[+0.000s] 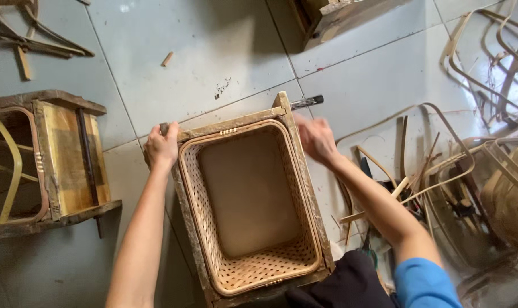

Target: The person uses a hammer to remove wooden slats from a woven basket placed in a wooden frame. They then adjust the basket and remove additional pieces by hand, leaving the basket empty of the internal slats.

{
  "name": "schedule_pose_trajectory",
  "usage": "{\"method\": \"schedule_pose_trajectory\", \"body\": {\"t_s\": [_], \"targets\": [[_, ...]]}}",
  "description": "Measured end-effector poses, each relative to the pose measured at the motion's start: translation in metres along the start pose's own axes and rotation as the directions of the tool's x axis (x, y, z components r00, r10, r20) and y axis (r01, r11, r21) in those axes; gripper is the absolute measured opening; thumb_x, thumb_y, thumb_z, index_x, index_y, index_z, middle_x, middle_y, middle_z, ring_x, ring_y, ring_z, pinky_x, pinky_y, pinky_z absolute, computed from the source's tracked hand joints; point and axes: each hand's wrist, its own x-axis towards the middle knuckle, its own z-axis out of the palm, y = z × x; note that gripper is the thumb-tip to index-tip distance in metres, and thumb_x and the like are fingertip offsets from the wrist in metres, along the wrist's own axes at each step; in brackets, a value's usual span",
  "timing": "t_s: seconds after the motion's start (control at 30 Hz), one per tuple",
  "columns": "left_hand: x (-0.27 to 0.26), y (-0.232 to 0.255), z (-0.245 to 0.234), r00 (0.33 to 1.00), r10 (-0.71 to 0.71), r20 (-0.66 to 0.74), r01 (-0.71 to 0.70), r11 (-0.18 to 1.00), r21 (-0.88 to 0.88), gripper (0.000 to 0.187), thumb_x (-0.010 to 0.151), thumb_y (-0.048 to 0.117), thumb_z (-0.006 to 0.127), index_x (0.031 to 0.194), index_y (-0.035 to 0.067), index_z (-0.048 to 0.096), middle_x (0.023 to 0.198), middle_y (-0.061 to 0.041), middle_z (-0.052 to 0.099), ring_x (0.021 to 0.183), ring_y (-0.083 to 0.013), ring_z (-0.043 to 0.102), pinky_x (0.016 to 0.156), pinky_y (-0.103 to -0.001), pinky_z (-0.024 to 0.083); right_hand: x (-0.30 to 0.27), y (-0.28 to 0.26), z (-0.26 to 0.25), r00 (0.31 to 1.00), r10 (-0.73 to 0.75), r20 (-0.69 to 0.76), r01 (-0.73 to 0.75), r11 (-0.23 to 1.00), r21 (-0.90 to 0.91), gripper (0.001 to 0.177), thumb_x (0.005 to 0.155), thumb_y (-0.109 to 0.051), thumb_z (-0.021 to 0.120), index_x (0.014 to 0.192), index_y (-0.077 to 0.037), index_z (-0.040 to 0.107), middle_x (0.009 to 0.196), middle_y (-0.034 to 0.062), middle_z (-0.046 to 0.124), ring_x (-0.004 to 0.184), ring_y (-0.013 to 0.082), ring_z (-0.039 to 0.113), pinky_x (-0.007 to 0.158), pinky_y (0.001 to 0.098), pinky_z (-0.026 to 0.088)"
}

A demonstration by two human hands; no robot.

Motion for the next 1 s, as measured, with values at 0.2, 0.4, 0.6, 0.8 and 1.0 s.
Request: {"method": "schedule_pose_trajectory", "body": {"t_s": [0.2,0.4,0.6,0.8,1.0], "targets": [[-0.003,0.012,-0.004,0.99,0.081,-0.113,-0.079,0.997,0.024,0.061,0.086,0.062,0.067,0.126,0.016,0.068,0.116,-0.015,0.071,0.108,-0.0379,0.065,0.089,-0.049,0.05,0.076,0.005,-0.023,0.933,0.22,-0.286,-0.125,0.941,0.314,0.036,0.109,-0.025,0.043,0.137,-0.014,0.063,0.1,0.0164,0.072,0.103,0.0271,0.064,0.116,0.0437,0.032],[-0.002,-0.004,-0.001,0.989,0.115,-0.094,-0.106,0.99,0.095,0.06,0.092,0.061,0.064,0.128,0.014,0.07,0.122,-0.017,0.071,0.113,-0.039,0.064,0.094,-0.049,0.049,0.068,-0.002,-0.014,0.867,0.071,-0.494,0.07,0.962,0.263,0.022,0.103,-0.023,0.058,0.121,-0.014,0.066,0.091,0.0055,0.071,0.103,0.0241,0.059,0.103,0.0429,0.035],[0.001,-0.011,0.0,0.994,0.086,-0.061,-0.082,0.995,0.053,0.061,0.094,0.062,0.063,0.13,0.013,0.069,0.123,-0.017,0.07,0.115,-0.0378,0.064,0.098,-0.048,0.048,0.058,0.005,-0.005,0.87,0.098,-0.483,0.078,0.94,0.332,0.017,0.106,-0.023,0.055,0.117,-0.017,0.066,0.087,-0.0009,0.074,0.098,0.0195,0.062,0.107,0.0409,0.035],[0.002,-0.012,0.0,0.995,0.091,-0.043,-0.087,0.992,0.093,0.063,0.096,0.06,0.062,0.135,0.01,0.067,0.125,-0.017,0.069,0.116,-0.0369,0.063,0.099,-0.047,0.046,0.061,0.01,-0.014,0.896,0.077,-0.438,0.116,0.911,0.396,0.02,0.107,-0.022,0.052,0.116,-0.016,0.068,0.088,0.0005,0.073,0.095,0.0184,0.063,0.107,0.0406,0.032],[-0.001,-0.009,-0.003,0.984,0.168,-0.049,-0.166,0.985,0.042,0.062,0.099,0.057,0.062,0.137,0.009,0.065,0.13,-0.017,0.068,0.12,-0.0359,0.063,0.102,-0.046,0.047,0.056,0.012,-0.013,0.938,0.15,-0.311,0.068,0.804,0.59,0.021,0.102,-0.023,0.055,0.118,-0.015,0.066,0.089,-0.0021,0.073,0.091,0.0175,0.067,0.1,0.0424,0.037]]}}
